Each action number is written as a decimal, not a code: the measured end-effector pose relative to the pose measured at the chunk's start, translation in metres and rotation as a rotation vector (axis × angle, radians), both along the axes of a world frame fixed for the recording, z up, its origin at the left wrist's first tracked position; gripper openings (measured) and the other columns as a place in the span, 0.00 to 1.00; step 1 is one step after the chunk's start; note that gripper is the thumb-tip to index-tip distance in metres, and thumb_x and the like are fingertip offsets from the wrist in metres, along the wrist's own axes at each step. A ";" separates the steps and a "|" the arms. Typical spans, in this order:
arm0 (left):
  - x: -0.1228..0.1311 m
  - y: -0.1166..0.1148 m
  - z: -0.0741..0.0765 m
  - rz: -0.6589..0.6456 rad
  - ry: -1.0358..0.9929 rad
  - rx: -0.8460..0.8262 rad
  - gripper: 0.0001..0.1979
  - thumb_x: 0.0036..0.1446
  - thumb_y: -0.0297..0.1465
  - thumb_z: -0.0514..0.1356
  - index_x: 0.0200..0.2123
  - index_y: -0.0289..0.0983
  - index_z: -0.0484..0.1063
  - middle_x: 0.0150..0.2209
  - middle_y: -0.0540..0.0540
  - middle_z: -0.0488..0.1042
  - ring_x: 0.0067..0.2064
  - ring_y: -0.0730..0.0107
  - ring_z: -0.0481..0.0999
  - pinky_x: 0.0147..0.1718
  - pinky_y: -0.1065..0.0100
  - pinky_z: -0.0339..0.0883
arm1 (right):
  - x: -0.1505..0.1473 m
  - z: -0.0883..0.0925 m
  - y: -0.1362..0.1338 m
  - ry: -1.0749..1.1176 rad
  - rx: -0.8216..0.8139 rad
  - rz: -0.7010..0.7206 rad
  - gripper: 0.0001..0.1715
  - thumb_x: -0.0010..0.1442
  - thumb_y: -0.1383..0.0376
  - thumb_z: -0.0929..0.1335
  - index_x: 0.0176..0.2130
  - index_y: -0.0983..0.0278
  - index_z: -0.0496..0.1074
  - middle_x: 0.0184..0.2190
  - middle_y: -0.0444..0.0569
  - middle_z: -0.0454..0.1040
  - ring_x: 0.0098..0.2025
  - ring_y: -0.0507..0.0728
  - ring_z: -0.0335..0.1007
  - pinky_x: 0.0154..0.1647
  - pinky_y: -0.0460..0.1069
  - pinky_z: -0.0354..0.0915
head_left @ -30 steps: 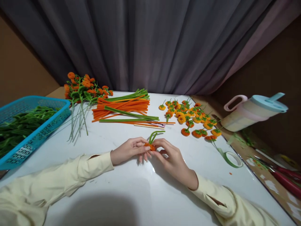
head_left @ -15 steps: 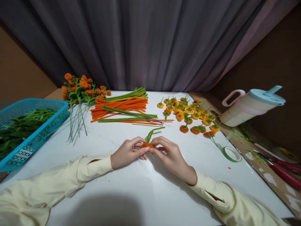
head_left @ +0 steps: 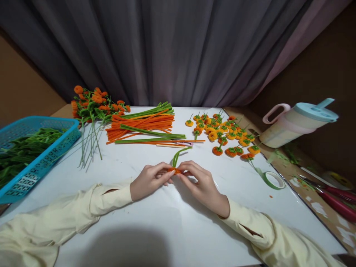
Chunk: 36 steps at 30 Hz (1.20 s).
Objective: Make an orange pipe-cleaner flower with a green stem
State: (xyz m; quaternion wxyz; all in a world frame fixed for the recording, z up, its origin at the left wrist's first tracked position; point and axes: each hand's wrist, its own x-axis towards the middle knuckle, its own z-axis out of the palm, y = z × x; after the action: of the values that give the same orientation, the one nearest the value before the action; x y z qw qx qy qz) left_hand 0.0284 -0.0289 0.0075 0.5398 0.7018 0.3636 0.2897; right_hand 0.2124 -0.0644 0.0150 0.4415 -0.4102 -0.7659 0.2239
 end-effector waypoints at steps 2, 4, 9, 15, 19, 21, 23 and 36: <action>0.001 0.001 0.000 -0.007 -0.020 -0.043 0.12 0.56 0.38 0.57 0.38 0.34 0.69 0.28 0.47 0.76 0.31 0.69 0.78 0.31 0.71 0.74 | 0.000 0.000 0.000 -0.038 0.053 0.006 0.08 0.62 0.72 0.61 0.39 0.64 0.67 0.36 0.51 0.70 0.37 0.53 0.68 0.37 0.48 0.69; 0.002 0.003 0.000 -0.009 -0.061 -0.121 0.12 0.55 0.37 0.58 0.36 0.33 0.69 0.28 0.47 0.76 0.31 0.69 0.78 0.31 0.70 0.74 | 0.001 -0.001 0.000 -0.063 0.102 0.016 0.08 0.62 0.73 0.61 0.40 0.64 0.66 0.36 0.52 0.70 0.39 0.53 0.68 0.38 0.48 0.69; 0.003 0.011 0.002 -0.029 -0.222 -0.418 0.14 0.49 0.35 0.64 0.34 0.32 0.68 0.31 0.45 0.76 0.35 0.64 0.78 0.31 0.67 0.74 | 0.003 -0.003 0.001 -0.076 0.145 0.011 0.09 0.62 0.73 0.61 0.42 0.65 0.66 0.37 0.52 0.69 0.39 0.54 0.68 0.39 0.48 0.69; 0.003 0.016 0.004 -0.041 -0.263 -0.504 0.15 0.48 0.35 0.65 0.34 0.31 0.68 0.29 0.44 0.77 0.32 0.66 0.78 0.30 0.67 0.73 | 0.003 0.000 0.000 -0.083 0.173 -0.002 0.09 0.62 0.73 0.62 0.43 0.64 0.66 0.37 0.53 0.70 0.40 0.54 0.69 0.39 0.48 0.69; 0.004 0.013 0.005 -0.034 -0.254 -0.486 0.14 0.47 0.34 0.66 0.34 0.31 0.68 0.28 0.45 0.77 0.30 0.68 0.78 0.30 0.68 0.73 | 0.002 0.001 -0.001 -0.089 0.158 -0.004 0.09 0.62 0.73 0.61 0.42 0.64 0.66 0.37 0.52 0.70 0.38 0.53 0.68 0.36 0.47 0.69; 0.004 0.013 0.004 -0.041 -0.258 -0.462 0.14 0.48 0.34 0.65 0.33 0.31 0.68 0.29 0.45 0.77 0.30 0.69 0.77 0.30 0.69 0.72 | 0.001 0.001 -0.001 -0.089 0.162 -0.001 0.09 0.62 0.73 0.61 0.42 0.64 0.66 0.37 0.52 0.70 0.38 0.53 0.68 0.36 0.47 0.70; 0.004 0.012 0.003 -0.040 -0.258 -0.451 0.14 0.48 0.35 0.65 0.33 0.31 0.69 0.28 0.45 0.77 0.30 0.70 0.77 0.31 0.69 0.72 | 0.002 0.000 -0.001 -0.095 0.184 0.009 0.09 0.62 0.73 0.61 0.43 0.64 0.65 0.37 0.52 0.70 0.39 0.53 0.68 0.37 0.47 0.70; 0.004 0.019 0.005 -0.040 -0.237 -0.556 0.16 0.45 0.35 0.67 0.33 0.31 0.68 0.25 0.49 0.75 0.28 0.74 0.75 0.33 0.69 0.70 | 0.002 -0.002 0.000 -0.175 0.236 0.004 0.10 0.62 0.74 0.61 0.44 0.65 0.64 0.38 0.54 0.70 0.40 0.54 0.70 0.36 0.47 0.71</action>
State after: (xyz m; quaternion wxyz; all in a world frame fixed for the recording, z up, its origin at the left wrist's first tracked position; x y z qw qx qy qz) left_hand 0.0327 -0.0102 0.0123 0.7554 0.4954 0.3496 0.2483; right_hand 0.2141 -0.0641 0.0125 0.4179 -0.3718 -0.8233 0.0966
